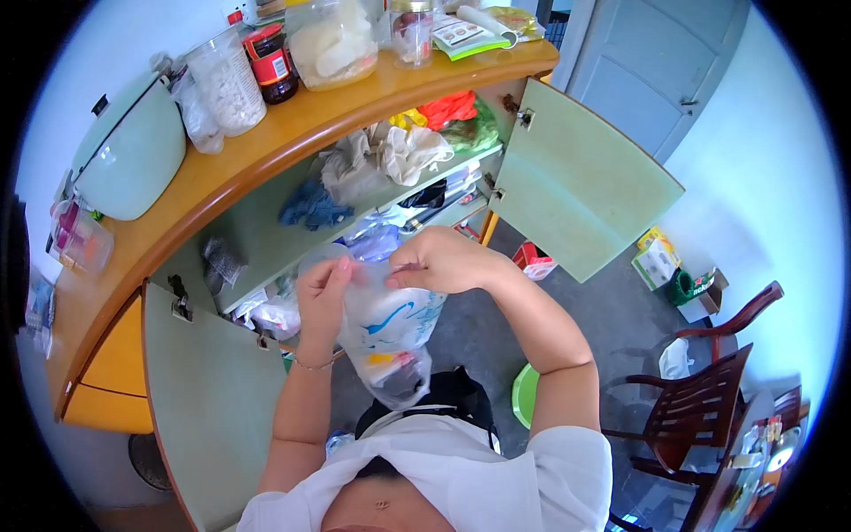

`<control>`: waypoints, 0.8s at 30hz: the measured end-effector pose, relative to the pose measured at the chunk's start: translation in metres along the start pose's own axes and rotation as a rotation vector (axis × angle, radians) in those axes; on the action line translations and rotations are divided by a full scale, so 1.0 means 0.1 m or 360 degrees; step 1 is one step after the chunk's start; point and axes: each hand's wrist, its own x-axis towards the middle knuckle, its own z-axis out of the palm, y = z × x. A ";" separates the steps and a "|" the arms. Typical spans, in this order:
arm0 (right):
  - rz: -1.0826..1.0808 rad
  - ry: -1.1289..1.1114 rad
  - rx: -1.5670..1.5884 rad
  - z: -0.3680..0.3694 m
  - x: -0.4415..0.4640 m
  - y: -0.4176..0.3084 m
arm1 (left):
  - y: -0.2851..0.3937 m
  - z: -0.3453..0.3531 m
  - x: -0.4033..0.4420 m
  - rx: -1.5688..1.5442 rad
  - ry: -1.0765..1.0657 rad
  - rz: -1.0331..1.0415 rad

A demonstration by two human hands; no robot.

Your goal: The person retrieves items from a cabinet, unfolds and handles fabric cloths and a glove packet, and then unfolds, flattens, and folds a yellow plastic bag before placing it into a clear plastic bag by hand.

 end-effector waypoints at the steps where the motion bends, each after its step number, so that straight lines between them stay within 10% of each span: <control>1: -0.0005 0.0044 0.0025 -0.04 -0.02 0.01 | -0.02 -0.02 0.02 -0.0098 0.0075 -0.0067; 5: 0.0161 0.0295 0.0193 -0.46 -0.28 0.08 | -0.15 -0.16 0.13 -0.0321 0.0259 -0.0256; 10: 0.0443 0.1517 0.0862 -1.21 -0.83 0.54 | -0.32 -0.05 0.18 -0.0376 0.0153 -0.0410; 17: -0.0370 0.2934 0.1053 -2.41 -0.77 1.31 | -0.63 0.35 0.44 -0.0372 0.0184 -0.0485; 24: -0.0674 0.2770 0.1325 -3.47 0.67 2.21 | -0.89 0.80 0.70 -0.0411 0.0397 -0.0530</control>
